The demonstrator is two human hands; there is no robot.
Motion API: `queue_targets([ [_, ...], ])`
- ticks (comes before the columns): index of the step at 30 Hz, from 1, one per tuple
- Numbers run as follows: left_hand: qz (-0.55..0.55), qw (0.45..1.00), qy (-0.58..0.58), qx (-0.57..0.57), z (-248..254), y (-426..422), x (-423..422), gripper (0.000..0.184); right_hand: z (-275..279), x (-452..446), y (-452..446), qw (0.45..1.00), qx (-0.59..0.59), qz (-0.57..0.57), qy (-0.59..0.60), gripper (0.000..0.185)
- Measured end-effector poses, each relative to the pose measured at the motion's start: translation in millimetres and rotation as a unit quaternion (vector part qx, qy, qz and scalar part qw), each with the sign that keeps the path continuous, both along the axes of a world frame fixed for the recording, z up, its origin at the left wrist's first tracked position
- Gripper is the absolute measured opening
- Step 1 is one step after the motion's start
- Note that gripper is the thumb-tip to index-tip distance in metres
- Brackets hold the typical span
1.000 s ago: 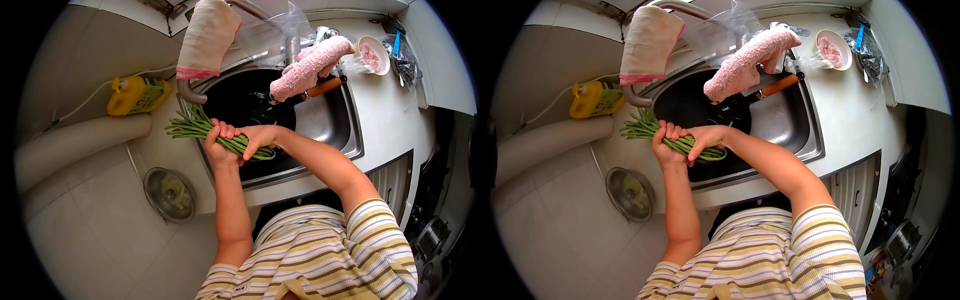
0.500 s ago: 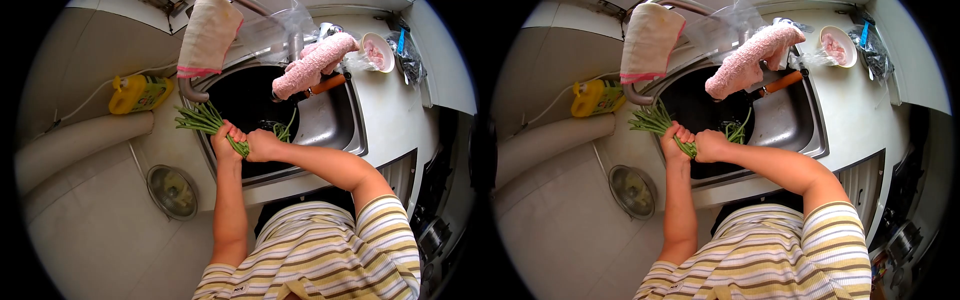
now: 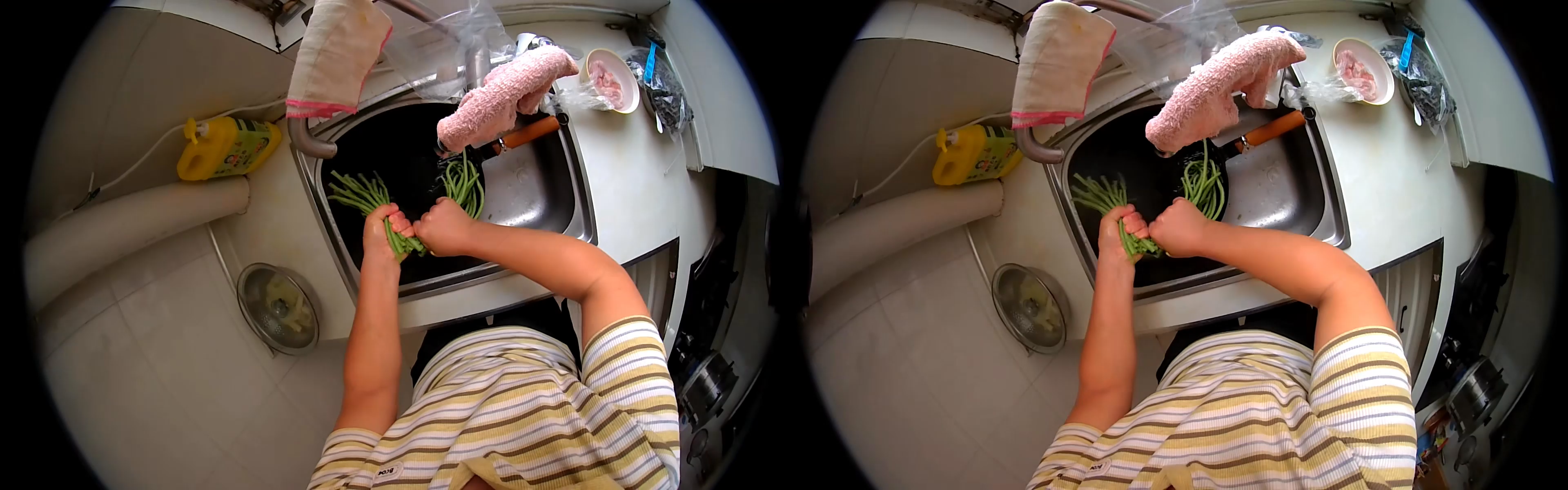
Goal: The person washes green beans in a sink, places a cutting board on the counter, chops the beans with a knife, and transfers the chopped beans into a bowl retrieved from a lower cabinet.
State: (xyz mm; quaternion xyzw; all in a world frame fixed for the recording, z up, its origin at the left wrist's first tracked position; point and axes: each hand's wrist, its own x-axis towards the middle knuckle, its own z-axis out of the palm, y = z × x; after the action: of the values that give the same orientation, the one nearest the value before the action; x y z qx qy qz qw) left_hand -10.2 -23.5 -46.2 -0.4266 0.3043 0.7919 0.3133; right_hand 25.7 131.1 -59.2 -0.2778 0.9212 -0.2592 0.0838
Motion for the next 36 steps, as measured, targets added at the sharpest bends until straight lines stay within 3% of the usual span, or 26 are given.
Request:
queue_targets([
  [2, -0.026, 0.999, -0.027, 0.026, 6.5, -5.7, 1.1, 0.022, 0.9, -1.4, 9.5, 0.991, 0.016, 0.125, 0.054, 0.007],
  [7, -0.133, 0.983, 0.029, 0.12, 16.6, -31.8, 7.1, 0.012, 26.5, -27.8, 39.8, 0.98, -0.031, 0.105, 0.167, 0.013],
  [9, -0.125, 0.983, 0.005, 0.137, 12.5, -28.0, 13.0, 0.007, 44.5, -41.5, 31.0, 0.943, -0.156, 0.11, 0.271, 0.014],
  [11, -0.097, 0.993, 0.01, 0.07, 21.8, -12.0, 20.7, 0.006, 57.8, -45.2, 10.9, 0.914, -0.224, 0.112, 0.319, 0.019],
  [14, -0.032, 0.988, 0.134, 0.072, 6.1, 0.6, 32.3, 0.035, 54.9, -38.4, -2.2, 0.925, -0.238, 0.131, 0.265, 0.022],
  [17, 0.003, 0.994, 0.09, 0.067, 6.5, 6.2, 46.9, 0.043, 38.5, -28.4, -8.8, 0.919, -0.321, 0.102, 0.205, 0.027],
  [19, -0.024, 0.996, 0.081, 0.031, -14.3, 1.0, 57.9, 0.077, 26.7, -17.2, -11.7, 0.928, -0.302, 0.121, 0.181, 0.03],
  [22, -0.012, 0.993, 0.086, 0.074, -25.4, -5.5, 69.9, 0.073, 26.5, -7.1, -13.2, 0.941, -0.297, 0.096, 0.129, 0.031],
  [25, 0.054, 0.965, 0.185, 0.178, -23.7, -1.6, 66.4, 0.065, 40.4, -5.1, -14.9, 0.947, -0.294, 0.066, 0.111, 0.032],
  [27, 0.037, 0.959, 0.266, 0.088, -20.3, -2.8, 53.1, 0.053, 40.8, -9.4, -13.0, 0.95, -0.284, 0.079, 0.1, 0.033],
  [29, 0.032, 0.955, 0.278, 0.097, -37.4, -15.2, 40.7, 0.054, 33.1, -14.6, -9.6, 0.948, -0.299, 0.068, 0.083, 0.033],
  [31, -0.121, 0.954, 0.274, -0.029, -49.5, -14.0, 22.8, 0.053, 7.6, -18.6, 0.6, 0.958, -0.272, 0.074, 0.061, 0.034],
  [32, -0.122, 0.955, 0.263, -0.058, -69.7, -8.7, 16.8, 0.049, -9.7, -17.5, 4.5, 0.965, -0.249, 0.073, 0.028, 0.037],
  [34, -0.168, 0.966, 0.128, -0.15, -117.0, 1.5, 17.9, 0.038, -55.6, -5.5, 8.4, 0.978, -0.2, 0.038, -0.034, 0.04],
  [36, -0.255, 0.939, -0.01, -0.232, -162.8, 4.9, 17.2, 0.044, -91.7, 2.8, 7.6, 0.988, -0.11, 0.005, -0.111, 0.05],
])
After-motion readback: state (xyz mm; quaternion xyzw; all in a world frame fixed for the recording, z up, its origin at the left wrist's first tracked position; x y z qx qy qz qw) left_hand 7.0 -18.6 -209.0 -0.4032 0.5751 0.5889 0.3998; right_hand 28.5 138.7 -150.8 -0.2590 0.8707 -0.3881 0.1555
